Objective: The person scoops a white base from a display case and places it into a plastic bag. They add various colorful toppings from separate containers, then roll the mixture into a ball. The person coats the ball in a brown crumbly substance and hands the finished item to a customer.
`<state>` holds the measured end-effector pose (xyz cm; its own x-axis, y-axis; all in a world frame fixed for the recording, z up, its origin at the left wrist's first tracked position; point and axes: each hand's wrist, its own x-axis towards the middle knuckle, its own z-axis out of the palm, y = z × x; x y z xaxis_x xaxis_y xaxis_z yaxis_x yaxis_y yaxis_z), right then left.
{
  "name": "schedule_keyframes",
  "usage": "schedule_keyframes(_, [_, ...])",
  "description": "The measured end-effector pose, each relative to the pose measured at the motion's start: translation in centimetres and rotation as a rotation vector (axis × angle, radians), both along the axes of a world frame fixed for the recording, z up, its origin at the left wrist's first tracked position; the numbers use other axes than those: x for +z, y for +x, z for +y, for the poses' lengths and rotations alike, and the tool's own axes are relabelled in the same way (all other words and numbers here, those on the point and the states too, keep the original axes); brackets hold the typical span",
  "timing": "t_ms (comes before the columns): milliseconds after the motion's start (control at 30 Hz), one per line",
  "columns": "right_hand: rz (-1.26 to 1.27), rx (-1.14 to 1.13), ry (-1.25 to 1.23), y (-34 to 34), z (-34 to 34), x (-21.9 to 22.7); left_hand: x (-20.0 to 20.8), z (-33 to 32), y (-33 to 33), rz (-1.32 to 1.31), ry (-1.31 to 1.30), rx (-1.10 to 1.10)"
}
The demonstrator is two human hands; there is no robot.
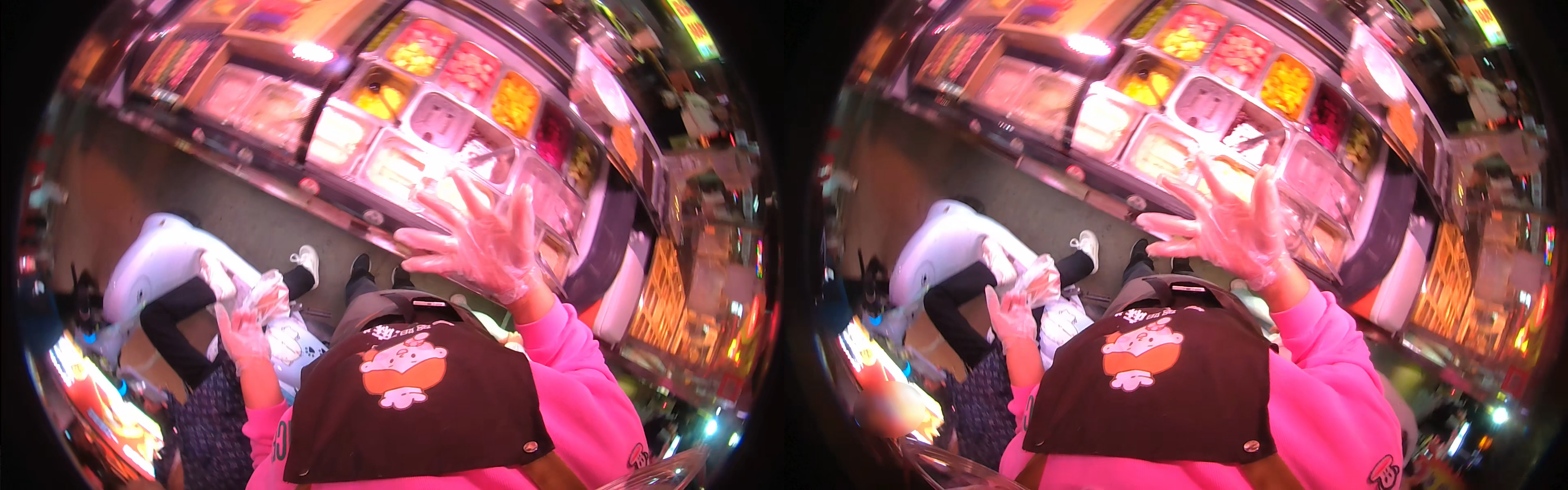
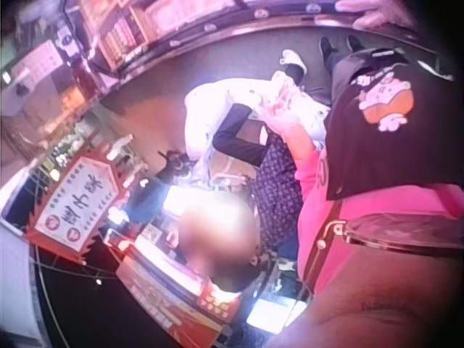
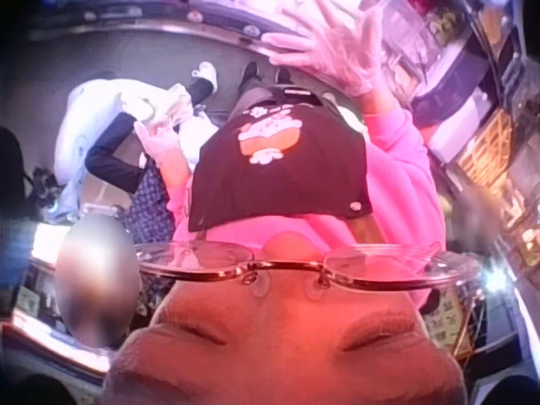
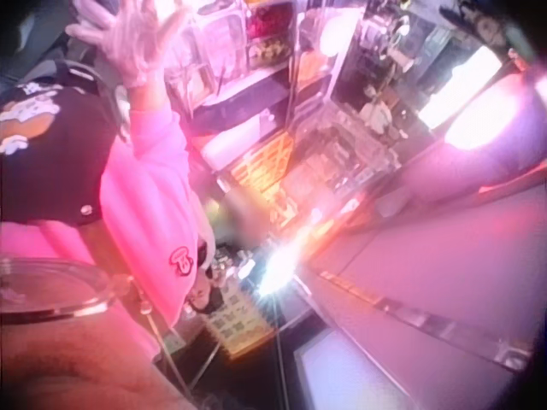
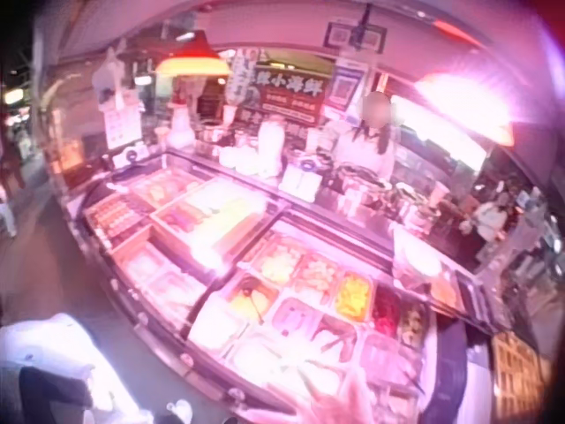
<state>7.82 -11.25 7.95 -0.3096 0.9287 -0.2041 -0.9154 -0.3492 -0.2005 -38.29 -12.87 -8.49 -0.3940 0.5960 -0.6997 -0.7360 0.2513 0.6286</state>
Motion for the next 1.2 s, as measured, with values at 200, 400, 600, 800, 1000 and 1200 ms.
schedule_keyframes(200, [-0.690,-0.001,-0.157,2.8,-5.8,0.2,-6.7,2.8,-2.8,0.182,-0.341,-0.372])
schedule_keyframes(400, [-1.228,-0.542,-0.533,12.2,-17.6,-1.4,-6.9,4.8,0.4,0.259,-0.550,-0.672])
schedule_keyframes(600, [-2.308,-1.142,-1.087,30.3,-32.9,-5.8,1.7,5.2,13.6,0.102,-0.424,-0.977])
schedule_keyframes(800, [-2.761,-0.503,-1.192,39.4,-39.7,-8.3,8.0,0.0,38.0,-0.102,0.186,-1.427])
schedule_keyframes(1000, [-3.213,-0.262,-0.837,43.1,-40.3,-2.6,12.5,-7.0,56.8,-0.093,0.755,-2.016])
schedule_keyframes(1200, [-2.948,-0.152,-2.165,47.5,-45.6,4.2,13.9,-14.6,73.1,-0.078,1.302,-2.374])
